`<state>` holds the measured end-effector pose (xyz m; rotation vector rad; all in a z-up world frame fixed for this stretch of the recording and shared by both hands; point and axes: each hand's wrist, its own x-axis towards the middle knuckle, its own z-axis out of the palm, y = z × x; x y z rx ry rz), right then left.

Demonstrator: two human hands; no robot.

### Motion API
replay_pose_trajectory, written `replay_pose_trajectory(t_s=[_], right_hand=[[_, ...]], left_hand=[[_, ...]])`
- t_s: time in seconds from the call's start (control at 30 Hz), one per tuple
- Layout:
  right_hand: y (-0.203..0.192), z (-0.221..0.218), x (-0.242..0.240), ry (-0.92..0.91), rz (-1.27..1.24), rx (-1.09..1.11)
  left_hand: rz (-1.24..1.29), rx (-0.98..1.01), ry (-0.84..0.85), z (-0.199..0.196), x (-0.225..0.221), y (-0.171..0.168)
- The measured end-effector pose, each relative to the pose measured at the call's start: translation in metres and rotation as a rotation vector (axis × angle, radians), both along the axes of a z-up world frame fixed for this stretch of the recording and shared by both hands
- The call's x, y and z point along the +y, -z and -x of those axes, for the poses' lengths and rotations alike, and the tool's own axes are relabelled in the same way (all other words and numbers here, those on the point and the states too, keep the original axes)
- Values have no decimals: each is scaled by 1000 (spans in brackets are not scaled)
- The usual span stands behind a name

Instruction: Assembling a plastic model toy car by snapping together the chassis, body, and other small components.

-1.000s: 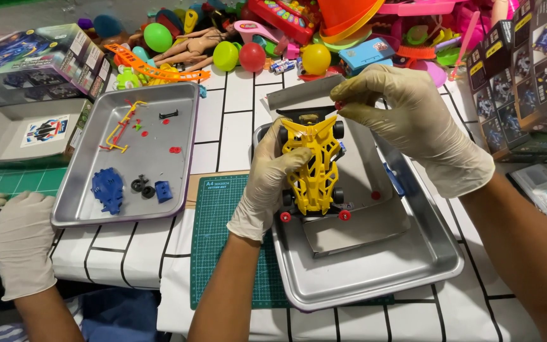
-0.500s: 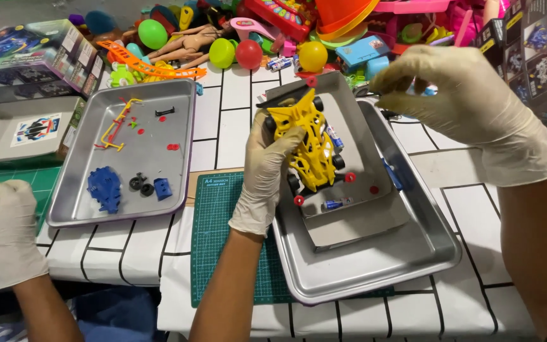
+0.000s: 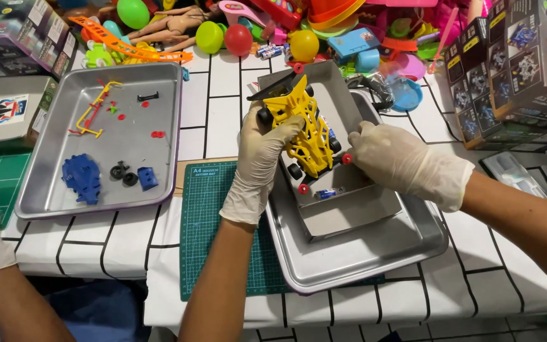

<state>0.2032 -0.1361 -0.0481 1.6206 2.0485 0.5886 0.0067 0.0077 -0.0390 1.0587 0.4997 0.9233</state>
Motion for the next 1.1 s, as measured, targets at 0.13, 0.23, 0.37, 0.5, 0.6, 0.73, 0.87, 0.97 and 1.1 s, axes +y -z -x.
replay_pose_trajectory(t_s=[0.13, 0.23, 0.37, 0.5, 0.6, 0.73, 0.87, 0.97, 1.1], right_hand=[[5, 9, -1, -71, -32, -128], [11, 10, -2, -97, -26, -145], [25, -5, -6, -106, -63, -132], [20, -2, -7, -76, -58, -168], [8, 5, -4, -66, -64, -171], [23, 0, -2, -87, -48, -192], [27, -1, 1, -72, -57, -242], [29, -2, 4, -44, -50, -184], [27, -5, 12, 25, -69, -106]], left_hand=[[36, -96, 50, 10, -6, -3], [70, -110, 49, 9, -5, 1], [1, -77, 97, 2, -2, 1], [11, -73, 170, 0, -4, 1], [-13, -35, 197, 5, 0, -5], [11, -41, 200, 10, -10, -4], [19, -28, 230, 11, -9, -10], [19, -33, 230, 13, -7, -13], [13, -60, 230, 8, -4, -7]])
